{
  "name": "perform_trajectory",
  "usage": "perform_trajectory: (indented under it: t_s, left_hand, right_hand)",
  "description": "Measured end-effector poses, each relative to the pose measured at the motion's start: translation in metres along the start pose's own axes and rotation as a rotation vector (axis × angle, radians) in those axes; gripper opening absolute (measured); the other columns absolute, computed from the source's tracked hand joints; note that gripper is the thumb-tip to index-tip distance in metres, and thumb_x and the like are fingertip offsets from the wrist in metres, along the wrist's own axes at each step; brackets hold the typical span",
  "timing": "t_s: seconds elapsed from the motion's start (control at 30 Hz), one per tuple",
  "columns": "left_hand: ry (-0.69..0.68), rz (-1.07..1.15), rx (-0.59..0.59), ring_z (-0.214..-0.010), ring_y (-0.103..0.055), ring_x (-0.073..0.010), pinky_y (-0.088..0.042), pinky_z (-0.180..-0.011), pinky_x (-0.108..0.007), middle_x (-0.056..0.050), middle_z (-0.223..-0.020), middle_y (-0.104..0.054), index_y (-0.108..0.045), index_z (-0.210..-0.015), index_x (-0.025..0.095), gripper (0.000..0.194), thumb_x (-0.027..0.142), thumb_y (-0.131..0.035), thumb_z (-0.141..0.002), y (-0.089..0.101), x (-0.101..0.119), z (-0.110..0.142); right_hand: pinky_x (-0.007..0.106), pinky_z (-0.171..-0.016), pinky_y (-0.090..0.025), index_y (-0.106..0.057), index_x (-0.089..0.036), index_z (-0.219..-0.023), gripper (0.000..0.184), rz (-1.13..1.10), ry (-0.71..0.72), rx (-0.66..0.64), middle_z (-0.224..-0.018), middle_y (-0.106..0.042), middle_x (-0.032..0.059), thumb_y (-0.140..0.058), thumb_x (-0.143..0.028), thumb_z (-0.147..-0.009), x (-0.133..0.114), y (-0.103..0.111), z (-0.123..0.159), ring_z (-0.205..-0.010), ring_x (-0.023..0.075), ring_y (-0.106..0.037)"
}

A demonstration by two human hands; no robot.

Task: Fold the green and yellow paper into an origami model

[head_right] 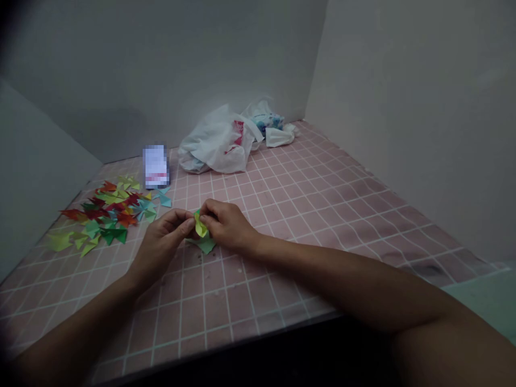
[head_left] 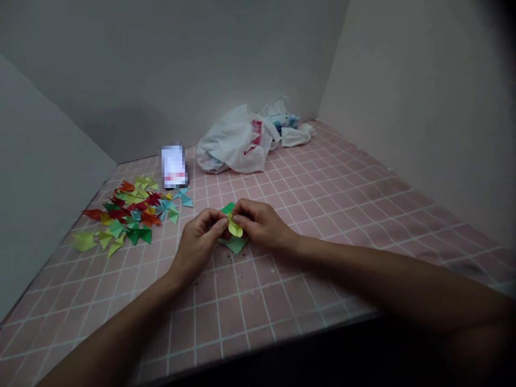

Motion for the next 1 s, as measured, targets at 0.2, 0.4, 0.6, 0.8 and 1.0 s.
perform_trajectory:
  t_s: [0.2, 0.4, 0.6, 0.8, 1.0]
  left_hand:
    - [0.035, 0.027, -0.008, -0.064, -0.062, -0.0118, -0.053, -0.061, -0.023, 0.000, -0.072, -0.066, -0.066, -0.085, 0.015, 0.022, 0.037, -0.073, -0.081, 0.000, -0.005, -0.001]
    - [-0.049, -0.075, 0.023, -0.062, -0.060, -0.0103, -0.050, -0.058, -0.021, 0.002, -0.070, -0.063, -0.063, -0.080, 0.017, 0.020, 0.034, -0.072, -0.082, 0.002, 0.003, -0.001]
    - [-0.142, -0.135, 0.021, -0.065, -0.064, -0.0114, -0.053, -0.059, -0.021, 0.002, -0.075, -0.065, -0.063, -0.089, 0.019, 0.017, 0.030, -0.072, -0.083, 0.001, 0.014, 0.001]
    - [-0.147, -0.239, 0.205, -0.059, -0.067, -0.0123, -0.053, -0.057, -0.023, 0.002, -0.068, -0.065, -0.059, -0.084, 0.018, 0.014, 0.030, -0.067, -0.086, 0.022, 0.020, 0.001]
    - [-0.085, -0.130, 0.360, -0.059, -0.070, -0.0157, -0.058, -0.058, -0.027, 0.002, -0.067, -0.067, -0.054, -0.086, 0.020, 0.019, 0.032, -0.068, -0.083, 0.038, 0.013, 0.005]
  right_hand:
    - [0.027, -0.064, -0.038, -0.055, -0.017, -0.079, 0.011, -0.018, -0.024, -0.012, -0.072, -0.056, -0.0002, -0.053, -0.022, -0.089, 0.003, -0.002, 0.001, -0.068, 0.0135, -0.051]
    - [0.028, -0.065, -0.038, -0.056, -0.018, -0.079, 0.011, 0.019, -0.004, -0.014, -0.073, -0.057, -0.0005, -0.054, -0.021, -0.089, 0.001, -0.003, 0.000, -0.067, 0.0128, -0.049]
    - [0.028, -0.066, -0.039, -0.057, -0.017, -0.080, 0.009, 0.023, 0.001, -0.049, -0.074, -0.057, 0.0000, -0.055, -0.020, -0.088, -0.001, -0.005, 0.000, -0.069, 0.0134, -0.052]
    - [0.027, -0.065, -0.041, -0.056, -0.019, -0.090, 0.004, -0.070, -0.037, 0.040, -0.077, -0.057, -0.0010, -0.052, -0.020, -0.088, 0.004, 0.004, -0.001, -0.072, 0.0140, -0.054]
    - [0.025, -0.060, -0.036, -0.054, -0.019, -0.083, 0.021, -0.042, -0.077, -0.057, -0.075, -0.056, -0.0018, -0.070, -0.032, -0.081, 0.009, -0.011, 0.000, -0.067, 0.0124, -0.049]
Point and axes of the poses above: each hand's wrist, its own z-axis away from the middle knuckle, its own y-axis out of the back of the hand, x = y × z, the point moved 10 cm from there along -z, towards the middle knuckle
